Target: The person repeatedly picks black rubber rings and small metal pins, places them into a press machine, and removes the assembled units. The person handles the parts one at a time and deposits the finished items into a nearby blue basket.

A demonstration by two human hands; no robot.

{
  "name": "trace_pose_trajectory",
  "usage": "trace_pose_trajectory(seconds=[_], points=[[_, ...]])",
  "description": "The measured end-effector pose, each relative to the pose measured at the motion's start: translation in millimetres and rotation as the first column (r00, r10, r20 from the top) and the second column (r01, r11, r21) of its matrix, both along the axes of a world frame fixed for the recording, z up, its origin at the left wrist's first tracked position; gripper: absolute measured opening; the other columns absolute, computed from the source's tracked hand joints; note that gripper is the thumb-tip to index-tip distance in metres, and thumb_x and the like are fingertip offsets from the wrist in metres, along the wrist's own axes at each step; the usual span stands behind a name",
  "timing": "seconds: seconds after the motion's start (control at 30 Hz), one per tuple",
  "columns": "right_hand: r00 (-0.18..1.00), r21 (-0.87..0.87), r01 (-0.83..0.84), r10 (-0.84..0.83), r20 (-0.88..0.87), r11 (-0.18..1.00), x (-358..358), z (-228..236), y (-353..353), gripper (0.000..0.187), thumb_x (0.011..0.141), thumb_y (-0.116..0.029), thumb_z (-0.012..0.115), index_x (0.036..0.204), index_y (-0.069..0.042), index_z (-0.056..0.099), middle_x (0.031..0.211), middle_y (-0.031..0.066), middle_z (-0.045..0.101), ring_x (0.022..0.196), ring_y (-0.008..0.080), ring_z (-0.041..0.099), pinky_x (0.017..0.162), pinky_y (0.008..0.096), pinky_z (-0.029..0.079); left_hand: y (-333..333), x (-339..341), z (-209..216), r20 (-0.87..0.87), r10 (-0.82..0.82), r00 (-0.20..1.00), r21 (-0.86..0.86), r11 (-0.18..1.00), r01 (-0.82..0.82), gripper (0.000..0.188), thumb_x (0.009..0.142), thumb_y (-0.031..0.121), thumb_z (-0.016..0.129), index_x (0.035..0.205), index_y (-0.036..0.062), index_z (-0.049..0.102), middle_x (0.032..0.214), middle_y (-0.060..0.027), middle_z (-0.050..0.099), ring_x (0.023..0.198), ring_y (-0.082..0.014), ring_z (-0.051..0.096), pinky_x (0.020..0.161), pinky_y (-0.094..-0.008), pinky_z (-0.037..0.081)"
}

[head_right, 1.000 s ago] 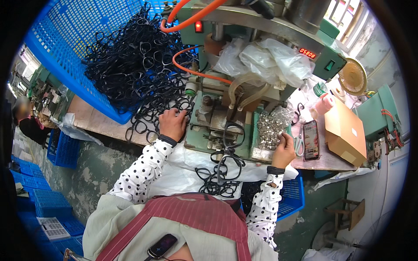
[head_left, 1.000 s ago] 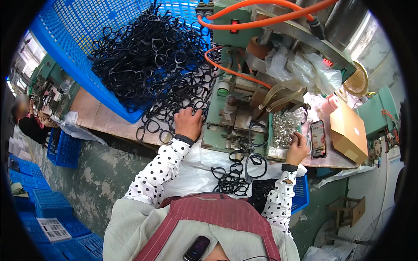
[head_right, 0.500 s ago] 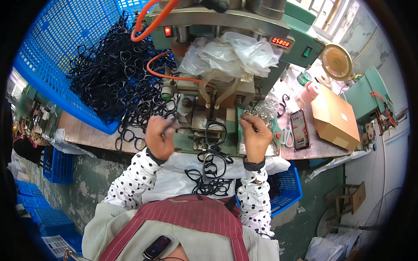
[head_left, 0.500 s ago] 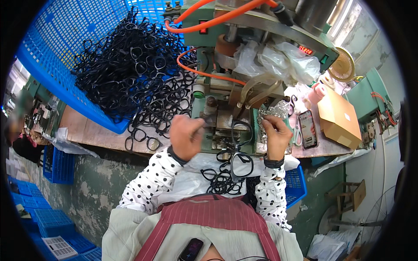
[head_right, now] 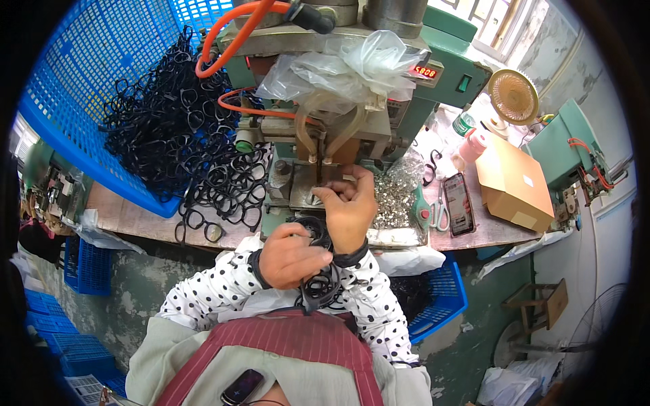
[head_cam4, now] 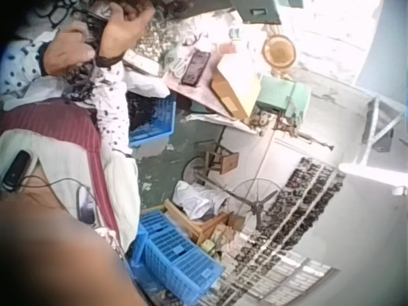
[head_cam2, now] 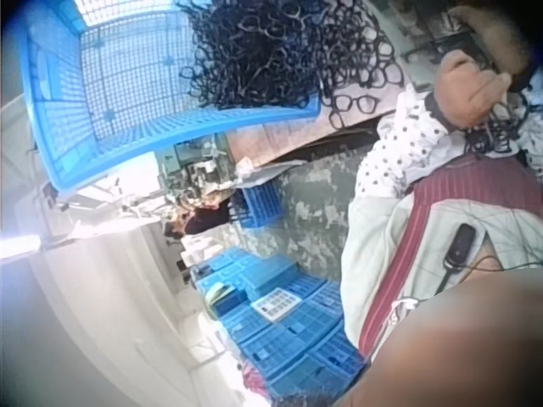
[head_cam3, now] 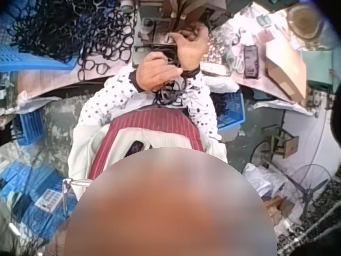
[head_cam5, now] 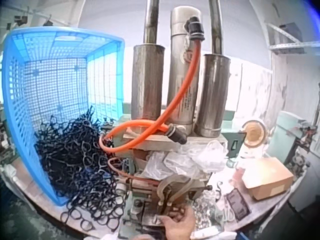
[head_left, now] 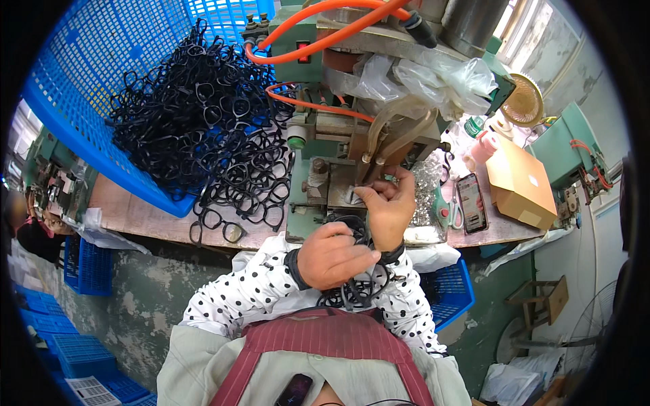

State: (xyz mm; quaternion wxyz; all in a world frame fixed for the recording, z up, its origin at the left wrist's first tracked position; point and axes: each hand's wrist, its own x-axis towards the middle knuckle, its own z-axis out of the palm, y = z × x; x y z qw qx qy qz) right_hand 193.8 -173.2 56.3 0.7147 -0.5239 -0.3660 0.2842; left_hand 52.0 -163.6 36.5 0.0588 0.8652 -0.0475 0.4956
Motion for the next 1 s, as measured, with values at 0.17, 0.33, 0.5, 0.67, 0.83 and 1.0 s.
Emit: trace_pose_trajectory(seconds=[0.17,0.33,0.5,0.67,0.83,1.0], points=[[0.999,-0.044,-0.048,0.048,0.004,0.998,4,-4,3,0.055,0.072,0.006,0.072,0.12,0.006,0.046,0.084,0.0118,0.065,0.076,0.0125,0.063,0.067,0.0246,0.051,10,-21,36,-0.22,0.261,0.94,-0.043,0.96,-0.277,0.022,0.074,0.016,0.065,0.094,0.0073,0.063,0.088,-0.0085,0.066,0.079,-0.0234,0.059,0.082,-0.0441,0.045],[0.998,0.017,-0.028,0.029,-0.06,0.999,0,-9,1,0.053,0.074,0.009,0.069,0.121,0.005,0.044,0.084,0.0115,0.064,0.078,0.0136,0.064,0.069,0.0237,0.051,43,-19,73,0.224,0.328,0.918,-0.789,0.613,-0.026,0.026,0.1,0.016,0.05,0.118,-0.0011,0.059,0.09,-0.0101,0.068,0.072,-0.0125,0.061,0.066,-0.027,0.048],[0.999,0.053,0.022,-0.023,0.024,0.998,-2,-14,3,0.053,0.074,0.005,0.071,0.12,0.004,0.045,0.085,0.0114,0.065,0.076,0.0125,0.063,0.068,0.023,0.05,33,-28,55,-0.017,0.277,0.961,-0.429,0.866,-0.257,0.029,0.086,0.006,0.06,0.116,0.0029,0.062,0.107,-0.0124,0.066,0.086,-0.0236,0.063,0.076,-0.0358,0.049],[0.93,-0.001,0.183,-0.173,0.324,0.983,52,-40,10,0.05,0.073,0.0,0.074,0.119,-0.006,0.057,0.088,0.0071,0.069,0.078,0.0153,0.064,0.067,0.0277,0.049,8,-1,10,-0.146,-0.031,0.989,-0.133,0.991,0.011,0.048,0.075,-0.003,0.057,0.123,0.0029,0.06,0.12,-0.0123,0.065,0.106,-0.0273,0.063,0.097,-0.046,0.046],[0.599,-0.271,0.566,-0.162,0.785,0.779,156,-94,-23,0.031,0.077,-0.019,0.075,0.105,-0.009,0.065,0.087,0.0098,0.072,0.078,0.0295,0.067,0.07,0.0409,0.05,24,4,-6,-0.207,-0.114,0.972,-0.109,0.99,0.093,0.045,0.082,0.001,0.058,0.126,0.0021,0.058,0.129,-0.0124,0.059,0.11,-0.0272,0.06,0.098,-0.0444,0.046],[0.394,-0.325,0.537,0.11,0.913,0.778,145,-89,-48,0.022,0.077,-0.021,0.074,0.095,-0.01,0.068,0.084,0.011,0.067,0.08,0.0312,0.065,0.069,0.0416,0.05,26,1,-6,-0.212,-0.077,0.974,-0.087,0.994,0.06,0.047,0.081,0.004,0.059,0.128,0.0018,0.057,0.13,-0.0131,0.059,0.108,-0.0292,0.059,0.096,-0.0457,0.047]])
